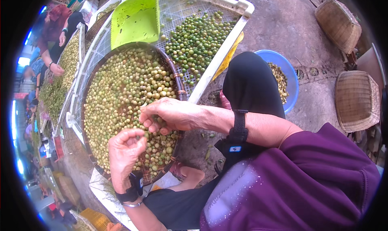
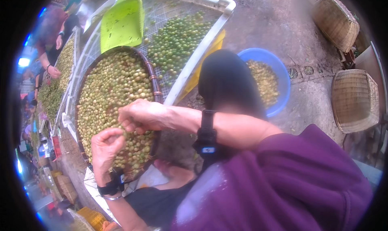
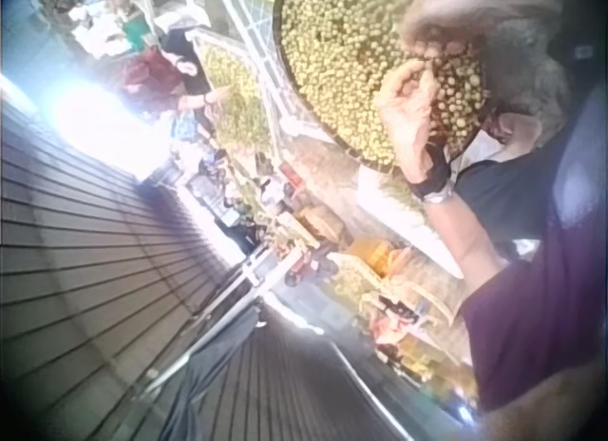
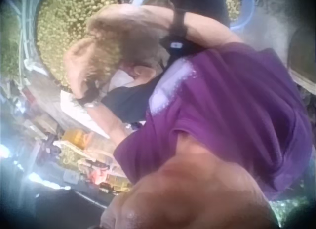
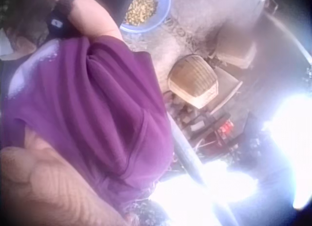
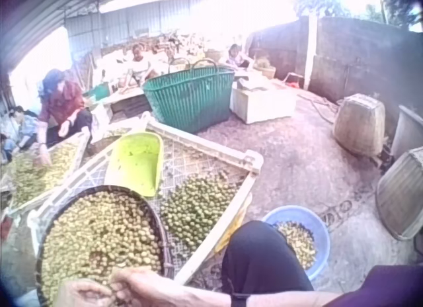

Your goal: Sorting and inspecting small green fruits from a tray into a blue bowl.

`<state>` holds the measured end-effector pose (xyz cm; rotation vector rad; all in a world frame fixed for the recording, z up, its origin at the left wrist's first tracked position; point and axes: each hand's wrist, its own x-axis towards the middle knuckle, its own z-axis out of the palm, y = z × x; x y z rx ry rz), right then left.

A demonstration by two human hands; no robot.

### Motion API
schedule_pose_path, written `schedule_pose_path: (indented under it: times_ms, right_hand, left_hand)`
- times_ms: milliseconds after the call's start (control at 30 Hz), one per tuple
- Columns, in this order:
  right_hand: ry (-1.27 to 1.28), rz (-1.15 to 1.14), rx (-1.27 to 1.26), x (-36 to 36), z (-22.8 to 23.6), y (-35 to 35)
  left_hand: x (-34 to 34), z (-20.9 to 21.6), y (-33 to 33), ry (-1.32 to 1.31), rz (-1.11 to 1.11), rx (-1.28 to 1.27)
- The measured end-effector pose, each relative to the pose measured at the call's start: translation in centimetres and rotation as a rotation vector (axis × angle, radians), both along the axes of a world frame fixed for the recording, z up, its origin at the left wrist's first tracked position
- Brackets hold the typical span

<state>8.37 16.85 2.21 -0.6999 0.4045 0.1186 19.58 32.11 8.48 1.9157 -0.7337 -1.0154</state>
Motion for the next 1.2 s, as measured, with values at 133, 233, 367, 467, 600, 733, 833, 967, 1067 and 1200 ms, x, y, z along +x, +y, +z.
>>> schedule_pose_path:
  times_ms: [133,233,367,467,600,733,833,967,1067,1200]
  right_hand:
    - [0.011,-0.064,0.015,0.3,0.2,0.5]
    - [-0.071,-0.08,-0.147,0.3,-0.8,0.7]
    - [-0.131,-0.087,-0.395,0.0,-0.4,0.8]
    - [-0.178,-0.181,-0.366,-0.1,-0.5,0.9]
    - [-0.193,-0.261,-0.25,0.1,-1.0,0.1]
    - [-0.208,-0.341,-0.071,1.1,-1.2,0.0]
    - [-0.215,-0.34,0.081,0.4,0.3,-1.2]
    - [-0.202,-0.282,0.225,-1.3,3.5,-3.7]
    - [-0.135,-0.268,0.313,-2.1,5.4,-5.1]
    - [-0.11,-0.298,0.257,-3.6,6.3,-7.4]
  left_hand:
    - [-1.6,0.1,-2.0,-0.172,0.009,-0.164]
    - [-0.8,-2.2,-1.9,-0.3,-0.031,-0.176]
    - [-1.0,-3.4,-2.6,-0.427,0.024,-0.239]
    - [-1.7,-2.9,-3.5,-0.308,0.139,-0.308]
    - [-0.5,-2.8,-4.2,-0.214,0.19,-0.356]
    - [-1.0,-2.3,-5.1,-0.342,0.226,-0.413]
    - [-2.0,-0.8,-6.2,-0.724,0.048,-0.455]
    - [-3.6,3.7,-8.6,-1.096,-0.294,-0.385]
    - [-4.3,5.3,-10.4,-1.173,-0.415,-0.364]
    - [-5.1,5.3,-12.7,-1.251,-0.469,-0.365]
